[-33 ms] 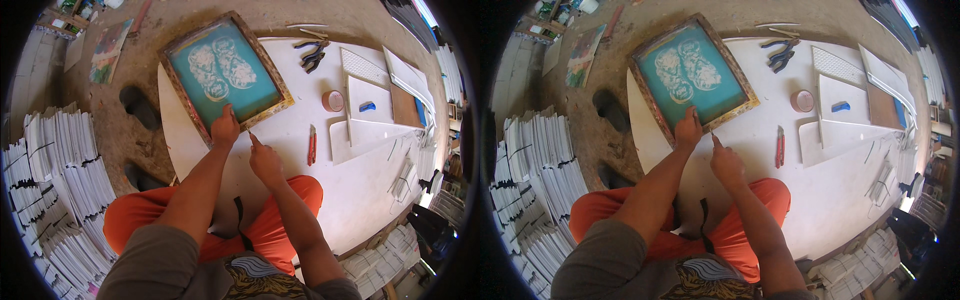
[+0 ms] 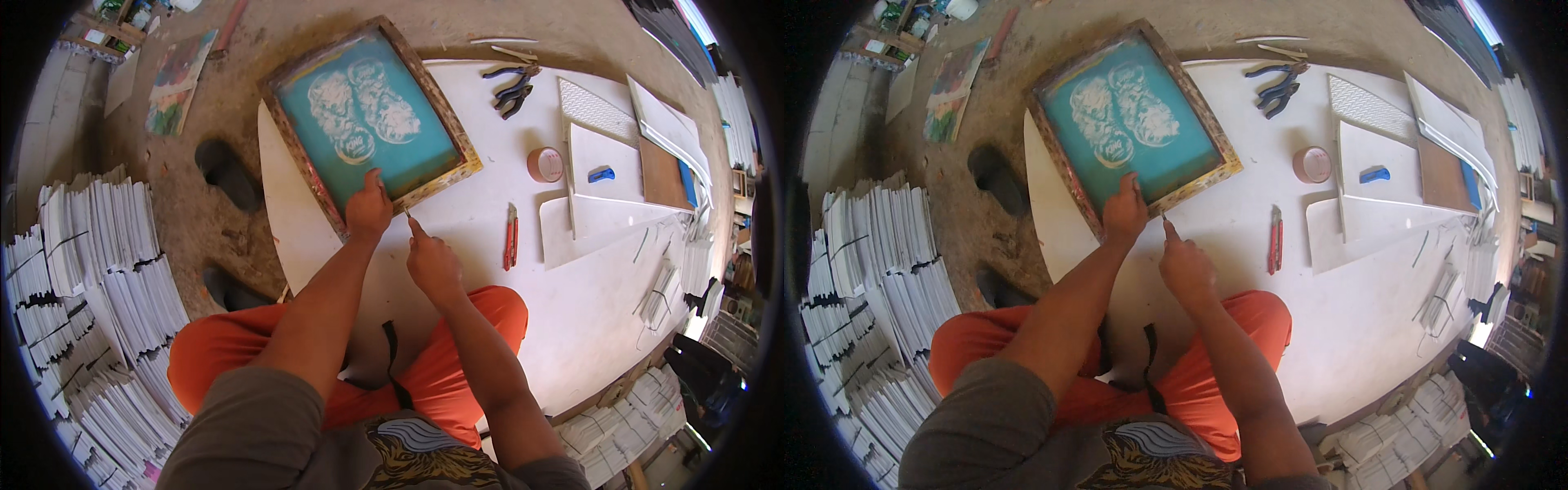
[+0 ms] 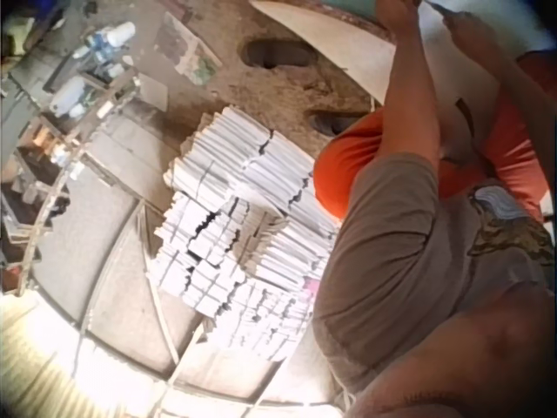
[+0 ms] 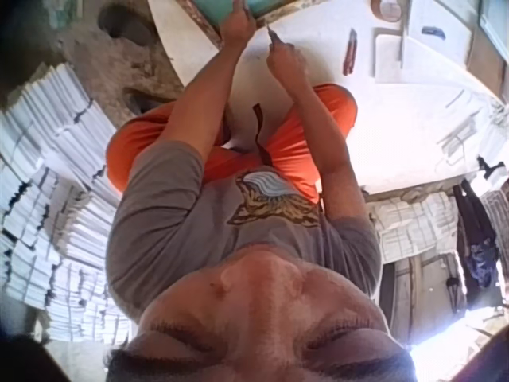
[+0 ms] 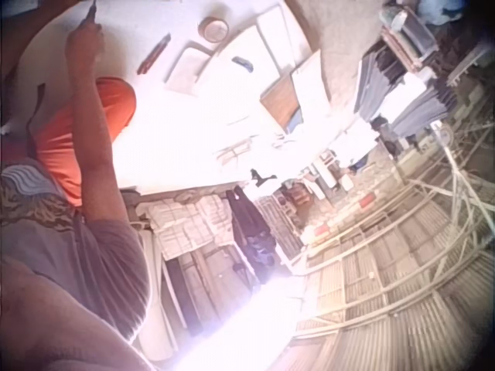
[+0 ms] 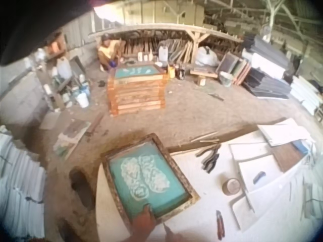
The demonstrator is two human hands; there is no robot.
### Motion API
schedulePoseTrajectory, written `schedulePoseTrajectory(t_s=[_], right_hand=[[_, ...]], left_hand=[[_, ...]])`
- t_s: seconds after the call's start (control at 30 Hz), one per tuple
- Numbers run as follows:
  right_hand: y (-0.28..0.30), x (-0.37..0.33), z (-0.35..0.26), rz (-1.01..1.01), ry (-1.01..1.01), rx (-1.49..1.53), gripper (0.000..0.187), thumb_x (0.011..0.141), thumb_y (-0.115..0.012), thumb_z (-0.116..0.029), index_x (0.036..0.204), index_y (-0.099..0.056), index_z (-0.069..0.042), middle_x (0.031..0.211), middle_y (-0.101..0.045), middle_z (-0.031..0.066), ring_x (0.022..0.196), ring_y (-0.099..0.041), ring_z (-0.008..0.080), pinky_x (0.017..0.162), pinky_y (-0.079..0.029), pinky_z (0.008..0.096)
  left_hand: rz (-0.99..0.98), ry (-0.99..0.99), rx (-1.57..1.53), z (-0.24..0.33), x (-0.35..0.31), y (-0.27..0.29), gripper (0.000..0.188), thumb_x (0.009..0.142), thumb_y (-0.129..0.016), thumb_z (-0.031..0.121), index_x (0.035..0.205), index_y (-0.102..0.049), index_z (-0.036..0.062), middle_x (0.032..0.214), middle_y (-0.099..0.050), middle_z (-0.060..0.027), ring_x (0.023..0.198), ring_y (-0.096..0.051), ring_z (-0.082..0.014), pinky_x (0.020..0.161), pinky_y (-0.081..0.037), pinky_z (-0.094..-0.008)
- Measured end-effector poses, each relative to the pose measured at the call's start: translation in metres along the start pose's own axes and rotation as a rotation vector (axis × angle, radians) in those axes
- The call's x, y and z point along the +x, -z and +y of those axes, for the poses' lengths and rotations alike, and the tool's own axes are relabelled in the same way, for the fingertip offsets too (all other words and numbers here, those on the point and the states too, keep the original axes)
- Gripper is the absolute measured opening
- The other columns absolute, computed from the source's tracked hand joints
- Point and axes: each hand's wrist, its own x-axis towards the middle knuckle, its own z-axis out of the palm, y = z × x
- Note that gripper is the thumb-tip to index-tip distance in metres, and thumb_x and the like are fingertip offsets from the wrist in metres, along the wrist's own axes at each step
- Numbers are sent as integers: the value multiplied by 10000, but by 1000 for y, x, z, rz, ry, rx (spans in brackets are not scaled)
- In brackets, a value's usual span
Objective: The person sits on the floor and uses a small carving tool to scrape away a white substance from a teal-colored stencil frame. They carefully remove the material to reveal a detailed design of two boots. The person holds the frame steady with their left hand while carving with their right hand.
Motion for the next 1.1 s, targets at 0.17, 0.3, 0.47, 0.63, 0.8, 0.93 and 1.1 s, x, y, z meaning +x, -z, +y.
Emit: schedulePoseTrajectory(t_s=[0.17,0.3,0.47,0.63,0.8,0.93,1.1], right_hand=[[-17,8,10,58,26,95,452,1070,-539,-248,1512,-590,-166,1005,-738,269,985,-714,475,891,-554,580],[-17,8,8,36,12,160,446,1057,-543,-209,1487,-601,-110,1086,-728,294,1049,-712,468,914,-551,587],[-29,16,28,4,37,335,473,1063,-536,-218,1523,-567,-113,1117,-727,306,1078,-710,467,930,-548,578],[-47,17,37,129,160,422,478,1083,-526,-221,1545,-541,-99,1005,-741,287,992,-730,446,884,-552,564],[-60,23,51,157,183,473,461,1068,-597,-191,1527,-589,-146,812,-705,226,737,-712,394,727,-580,487],[-63,11,33,310,169,-101,486,1059,-610,-166,1543,-575,-134,673,-620,160,671,-673,262,698,-580,470],[-70,28,53,104,168,759,488,1072,-610,-161,1554,-559,-107,619,-517,31,514,-528,129,498,-503,359]], left_hand=[[-51,13,25,0,0,-4,299,1104,-481,236,1392,-457,159,741,-693,-226,673,-683,-458,632,-541,-592],[-22,-22,1,0,-2,-2,291,1106,-481,232,1387,-457,160,739,-688,-234,667,-677,-459,620,-538,-591],[13,-46,12,1,-1,-2,294,1098,-501,212,1382,-457,148,713,-684,-217,646,-672,-449,594,-529,-583],[35,-49,1,5,0,1,290,1090,-518,200,1370,-468,143,709,-686,-205,638,-671,-449,580,-519,-585],[26,-19,33,3,1,-3,282,1085,-524,193,1359,-471,149,710,-683,-211,648,-674,-447,576,-519,-578],[27,-41,7,0,0,-2,284,1092,-509,212,1369,-460,168,722,-689,-212,654,-676,-450,583,-520,-582],[-10,-2,60,2,1,-4,296,1092,-500,213,1383,-453,185,744,-702,-203,660,-677,-453,596,-520,-590]])
